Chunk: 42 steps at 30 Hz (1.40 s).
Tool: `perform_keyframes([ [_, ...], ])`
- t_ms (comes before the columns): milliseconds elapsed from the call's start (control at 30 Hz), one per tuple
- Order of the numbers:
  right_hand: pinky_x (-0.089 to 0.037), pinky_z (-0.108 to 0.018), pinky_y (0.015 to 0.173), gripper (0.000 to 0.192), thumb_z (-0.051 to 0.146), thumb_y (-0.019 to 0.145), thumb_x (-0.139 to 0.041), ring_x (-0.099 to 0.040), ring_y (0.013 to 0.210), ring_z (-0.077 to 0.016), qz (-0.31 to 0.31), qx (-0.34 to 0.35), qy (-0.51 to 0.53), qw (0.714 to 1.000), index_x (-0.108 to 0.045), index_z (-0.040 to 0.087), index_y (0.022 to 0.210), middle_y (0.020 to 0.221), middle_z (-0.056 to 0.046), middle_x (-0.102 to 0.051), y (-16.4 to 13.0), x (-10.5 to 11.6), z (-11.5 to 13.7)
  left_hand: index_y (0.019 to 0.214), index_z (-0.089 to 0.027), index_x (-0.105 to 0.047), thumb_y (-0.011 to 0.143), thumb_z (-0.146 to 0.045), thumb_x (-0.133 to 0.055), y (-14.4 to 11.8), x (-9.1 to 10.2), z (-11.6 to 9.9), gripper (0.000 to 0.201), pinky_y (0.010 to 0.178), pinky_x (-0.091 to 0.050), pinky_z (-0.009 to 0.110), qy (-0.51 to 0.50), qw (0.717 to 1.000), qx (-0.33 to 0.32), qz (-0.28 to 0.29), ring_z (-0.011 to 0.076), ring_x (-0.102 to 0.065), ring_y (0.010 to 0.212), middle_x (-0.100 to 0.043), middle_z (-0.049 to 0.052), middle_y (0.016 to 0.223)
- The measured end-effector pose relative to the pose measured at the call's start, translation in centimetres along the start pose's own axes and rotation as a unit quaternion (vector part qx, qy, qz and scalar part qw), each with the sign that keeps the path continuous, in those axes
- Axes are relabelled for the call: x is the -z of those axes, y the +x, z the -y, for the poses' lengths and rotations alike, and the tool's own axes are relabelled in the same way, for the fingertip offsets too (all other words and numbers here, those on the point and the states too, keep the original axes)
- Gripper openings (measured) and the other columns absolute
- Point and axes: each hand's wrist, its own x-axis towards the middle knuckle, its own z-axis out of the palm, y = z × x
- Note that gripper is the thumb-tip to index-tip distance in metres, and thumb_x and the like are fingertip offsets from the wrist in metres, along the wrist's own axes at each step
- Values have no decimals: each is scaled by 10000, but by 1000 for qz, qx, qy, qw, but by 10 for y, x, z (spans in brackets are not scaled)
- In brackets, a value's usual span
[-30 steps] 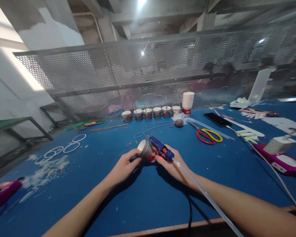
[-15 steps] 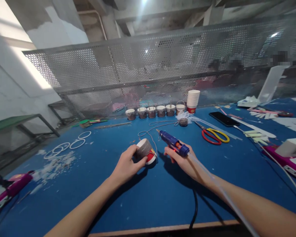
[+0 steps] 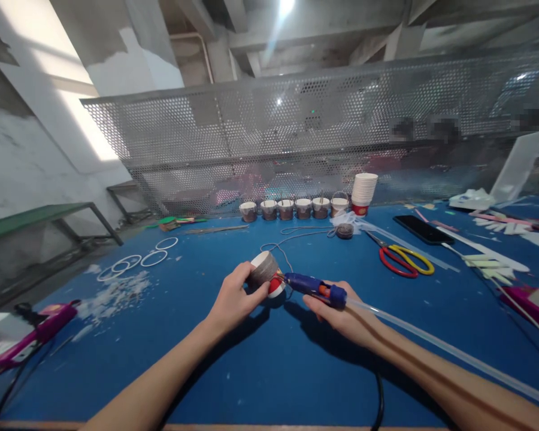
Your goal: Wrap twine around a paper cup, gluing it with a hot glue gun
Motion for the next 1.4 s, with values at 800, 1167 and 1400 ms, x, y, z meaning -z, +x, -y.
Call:
perform_keyframes([
  [800,-281,-283,489,309,404,811,-545,-330,489,-117,4,-2,-34,999,-422,232,586,547,28,-416,-2,0,3,674,-202,-461,770,-293,-544,0,1,11,156,618,-362,268,10,998,-61,14,132,-424,647,-451,-27,683],
  [1167,-306,-298,444,311,365,803,-583,-370,440,-132,-16,16,-36,999,-455,250,544,489,14,-454,0,3,2,714,-194,-487,779,-305,-516,2,4,17,132,624,-380,280,7,995,-96,25,138,-436,655,-472,-13,708],
  [1400,-283,-297,446,322,389,795,-569,-350,444,-125,5,39,-45,998,-433,249,539,491,17,-444,-2,-1,6,680,-203,-440,762,-302,-516,3,4,17,149,614,-363,271,1,996,-88,23,130,-415,641,-443,-32,682],
])
